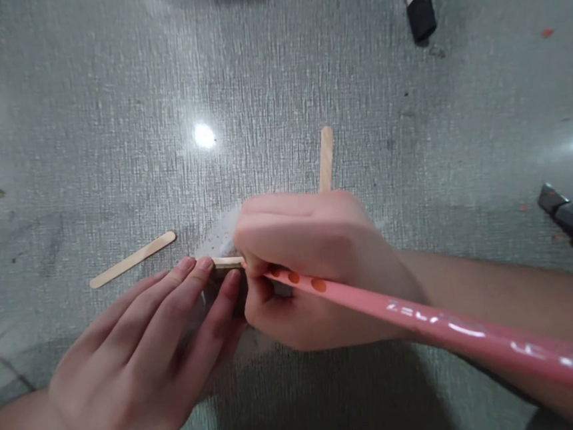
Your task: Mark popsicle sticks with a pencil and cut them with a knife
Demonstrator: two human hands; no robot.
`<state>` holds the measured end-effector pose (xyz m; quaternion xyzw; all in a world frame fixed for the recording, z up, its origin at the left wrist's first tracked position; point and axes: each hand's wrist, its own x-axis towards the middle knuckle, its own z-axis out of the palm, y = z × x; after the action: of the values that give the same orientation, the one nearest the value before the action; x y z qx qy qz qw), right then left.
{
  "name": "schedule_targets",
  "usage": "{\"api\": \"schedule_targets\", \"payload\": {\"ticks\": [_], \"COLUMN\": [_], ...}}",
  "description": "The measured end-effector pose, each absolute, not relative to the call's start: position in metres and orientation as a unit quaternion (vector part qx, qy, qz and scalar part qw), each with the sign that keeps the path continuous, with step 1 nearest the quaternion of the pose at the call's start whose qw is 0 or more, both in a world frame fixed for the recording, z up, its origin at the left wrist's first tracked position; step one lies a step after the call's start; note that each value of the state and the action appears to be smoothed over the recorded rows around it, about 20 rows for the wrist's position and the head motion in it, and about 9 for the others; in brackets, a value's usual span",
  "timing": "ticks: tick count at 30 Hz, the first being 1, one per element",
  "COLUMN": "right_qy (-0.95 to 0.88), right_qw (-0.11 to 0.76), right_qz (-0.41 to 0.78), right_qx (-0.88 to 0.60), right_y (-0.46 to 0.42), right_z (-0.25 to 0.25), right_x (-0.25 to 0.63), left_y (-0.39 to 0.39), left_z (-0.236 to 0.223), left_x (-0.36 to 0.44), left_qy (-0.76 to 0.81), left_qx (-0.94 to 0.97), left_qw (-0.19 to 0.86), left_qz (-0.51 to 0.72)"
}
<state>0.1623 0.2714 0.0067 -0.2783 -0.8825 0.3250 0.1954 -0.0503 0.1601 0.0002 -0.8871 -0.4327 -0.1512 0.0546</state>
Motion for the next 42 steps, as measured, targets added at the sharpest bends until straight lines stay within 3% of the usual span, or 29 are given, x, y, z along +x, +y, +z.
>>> {"api": "schedule_targets", "payload": {"ticks": [5, 17, 24, 42], "right_qy": [-0.883, -0.883, -0.88, -0.879], "right_qw": [0.192, 0.187, 0.182, 0.194], "right_qz": [0.322, 0.324, 0.331, 0.331], "right_qx": [-0.283, -0.282, -0.288, -0.284], "right_y": [0.269, 0.272, 0.272, 0.27], "right_z": [0.007, 0.008, 0.007, 0.007], "right_x": [0.163, 0.165, 0.164, 0.163], "left_y": [0.152, 0.147, 0.159, 0.16], "left_z": [-0.007, -0.007, 0.001, -0.001], "left_x": [-0.038, -0.031, -0.054, -0.052], "left_qy": [-0.539, -0.548, -0.431, -0.443], "left_qx": [-0.813, -0.806, -0.889, -0.88], "left_qw": [0.037, 0.036, 0.058, 0.07], "left_qz": [-0.216, -0.222, -0.144, -0.156]}}
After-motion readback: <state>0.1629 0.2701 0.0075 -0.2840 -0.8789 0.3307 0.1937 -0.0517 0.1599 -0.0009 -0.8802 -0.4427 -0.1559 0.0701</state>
